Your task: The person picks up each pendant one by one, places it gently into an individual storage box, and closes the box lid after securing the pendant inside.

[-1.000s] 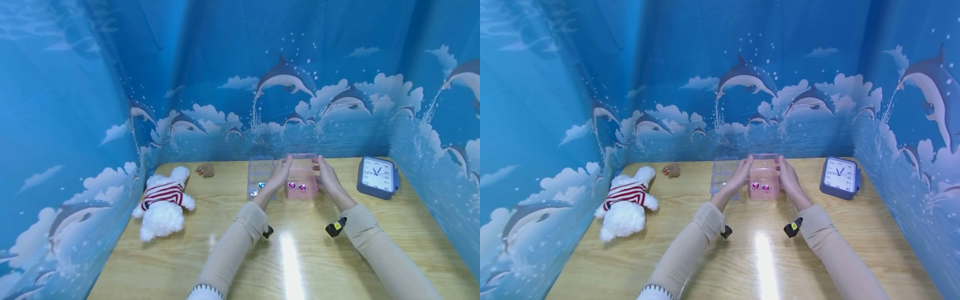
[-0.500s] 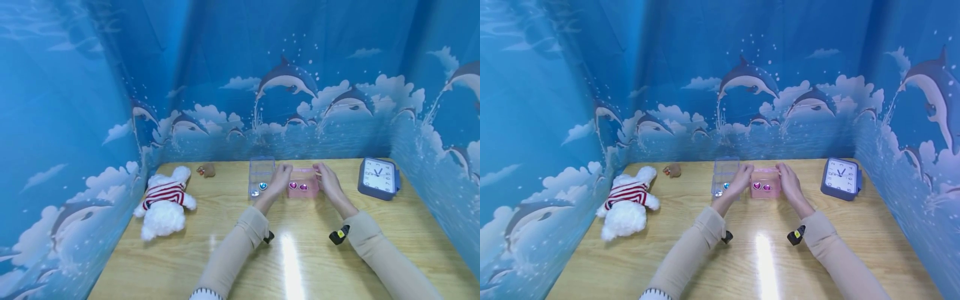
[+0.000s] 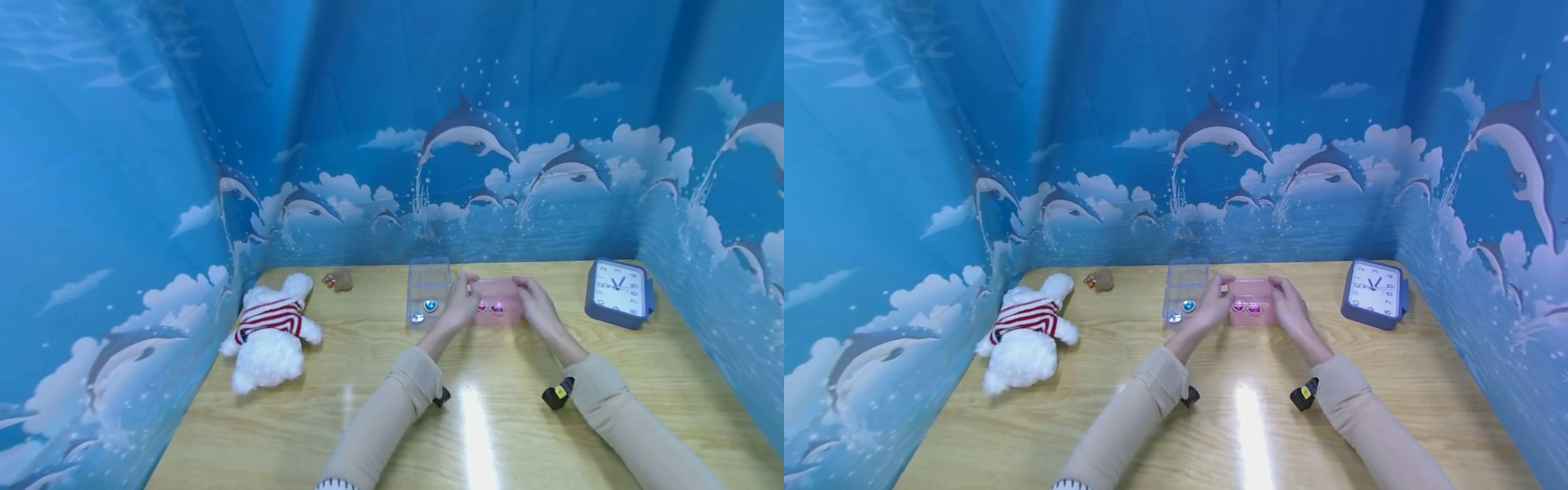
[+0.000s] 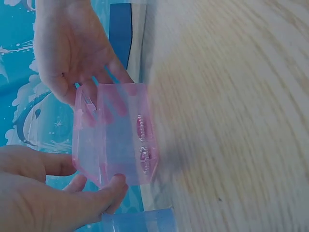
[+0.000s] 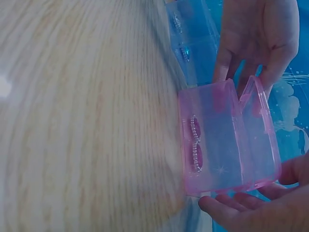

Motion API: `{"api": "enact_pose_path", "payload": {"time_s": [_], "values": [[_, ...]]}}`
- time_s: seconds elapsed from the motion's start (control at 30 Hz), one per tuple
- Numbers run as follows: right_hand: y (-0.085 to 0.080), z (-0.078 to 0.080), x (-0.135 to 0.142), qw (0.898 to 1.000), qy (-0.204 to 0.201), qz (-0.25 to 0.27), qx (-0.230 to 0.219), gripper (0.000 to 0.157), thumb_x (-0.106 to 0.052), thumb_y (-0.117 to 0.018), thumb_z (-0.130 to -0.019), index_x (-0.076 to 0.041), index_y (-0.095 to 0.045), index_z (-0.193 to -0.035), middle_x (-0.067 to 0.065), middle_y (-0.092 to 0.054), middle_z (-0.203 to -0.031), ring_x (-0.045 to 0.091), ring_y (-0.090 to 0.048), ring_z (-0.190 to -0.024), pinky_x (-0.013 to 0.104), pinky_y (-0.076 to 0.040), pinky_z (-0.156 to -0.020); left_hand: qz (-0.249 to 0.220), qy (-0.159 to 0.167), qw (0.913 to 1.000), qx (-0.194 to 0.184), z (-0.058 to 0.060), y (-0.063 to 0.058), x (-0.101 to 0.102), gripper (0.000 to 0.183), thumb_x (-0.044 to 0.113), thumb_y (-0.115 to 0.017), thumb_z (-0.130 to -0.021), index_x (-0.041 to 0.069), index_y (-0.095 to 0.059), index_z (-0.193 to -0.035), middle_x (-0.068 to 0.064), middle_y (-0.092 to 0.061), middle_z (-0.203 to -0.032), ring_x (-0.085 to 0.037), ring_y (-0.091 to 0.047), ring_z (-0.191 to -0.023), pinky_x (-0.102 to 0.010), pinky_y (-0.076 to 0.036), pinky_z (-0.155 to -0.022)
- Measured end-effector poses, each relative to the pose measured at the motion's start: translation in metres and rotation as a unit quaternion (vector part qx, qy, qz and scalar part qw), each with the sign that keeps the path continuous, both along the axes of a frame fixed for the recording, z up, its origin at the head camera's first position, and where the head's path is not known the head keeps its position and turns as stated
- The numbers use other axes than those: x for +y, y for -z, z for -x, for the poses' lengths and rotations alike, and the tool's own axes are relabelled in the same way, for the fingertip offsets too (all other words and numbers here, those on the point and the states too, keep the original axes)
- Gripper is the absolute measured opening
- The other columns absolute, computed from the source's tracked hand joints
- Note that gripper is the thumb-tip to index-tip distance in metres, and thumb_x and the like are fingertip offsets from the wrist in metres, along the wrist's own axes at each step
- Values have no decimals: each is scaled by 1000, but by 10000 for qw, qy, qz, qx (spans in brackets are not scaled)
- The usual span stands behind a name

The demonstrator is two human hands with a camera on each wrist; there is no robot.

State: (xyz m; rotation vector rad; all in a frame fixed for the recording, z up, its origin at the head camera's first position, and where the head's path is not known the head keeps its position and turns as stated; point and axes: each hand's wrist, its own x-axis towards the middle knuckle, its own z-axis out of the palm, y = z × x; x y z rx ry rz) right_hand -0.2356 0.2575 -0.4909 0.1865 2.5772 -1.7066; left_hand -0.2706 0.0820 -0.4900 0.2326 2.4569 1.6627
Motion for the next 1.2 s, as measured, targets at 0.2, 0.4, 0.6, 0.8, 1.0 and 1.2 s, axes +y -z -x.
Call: {"api": "enact_pose_path", "payload": {"time_s": [0.2,0.4,0.6,0.8,1.0,1.2], "values": [[2,-4,-1,9997,-10,222,-34,53,-11,-36,-111,6,-29,-161,32,-31,-167,46,-27,-158,58,-33,-128,159,-33,9997,170,-5,5,3,55,-9,-56,-96,6,-50,-149,-18,-56,-144,-27,-60,-118,-43,-55,-109],[5,-4,-4,9996,-11,294,16,54,-6,-35,-109,7,-28,-160,33,-30,-167,49,-32,-156,58,-38,-125,452,-32,9982,387,-8,9,5,61,-12,-54,-95,9,-47,-151,-14,-53,-151,-28,-57,-133,-42,-49,-119],[11,-3,-6,9997,51,-63,242,49,-2,-31,-110,7,-32,-158,31,-30,-168,51,-37,-152,60,-39,-124,735,-43,9966,379,-9,10,9,76,-20,-54,-88,16,-46,-154,-11,-48,-157,-25,-59,-130,-39,-50,-119],[12,-4,-6,9983,232,-412,342,48,-1,-32,-109,4,-38,-156,29,-35,-167,49,-45,-147,46,-50,-110,1008,41,9944,302,-9,7,13,80,-20,-57,-86,19,-45,-154,-12,-47,-157,-22,-64,-117,-38,-57,-108],[11,-5,-3,9973,250,-575,378,49,1,-32,-107,4,-40,-155,28,-37,-165,47,-48,-146,29,-48,-95,981,99,9945,343,-11,7,16,64,-9,-59,-96,16,-47,-153,-13,-44,-162,-27,-56,-139,-41,-48,-121],[1,-6,1,9968,274,-582,464,48,-6,-33,-111,4,-36,-158,30,-32,-167,51,-40,-151,57,-42,-122,692,250,9959,527,-15,-3,8,52,5,-56,-104,15,-45,-154,-10,-46,-163,-27,-53,-144,-43,-45,-124]]}}
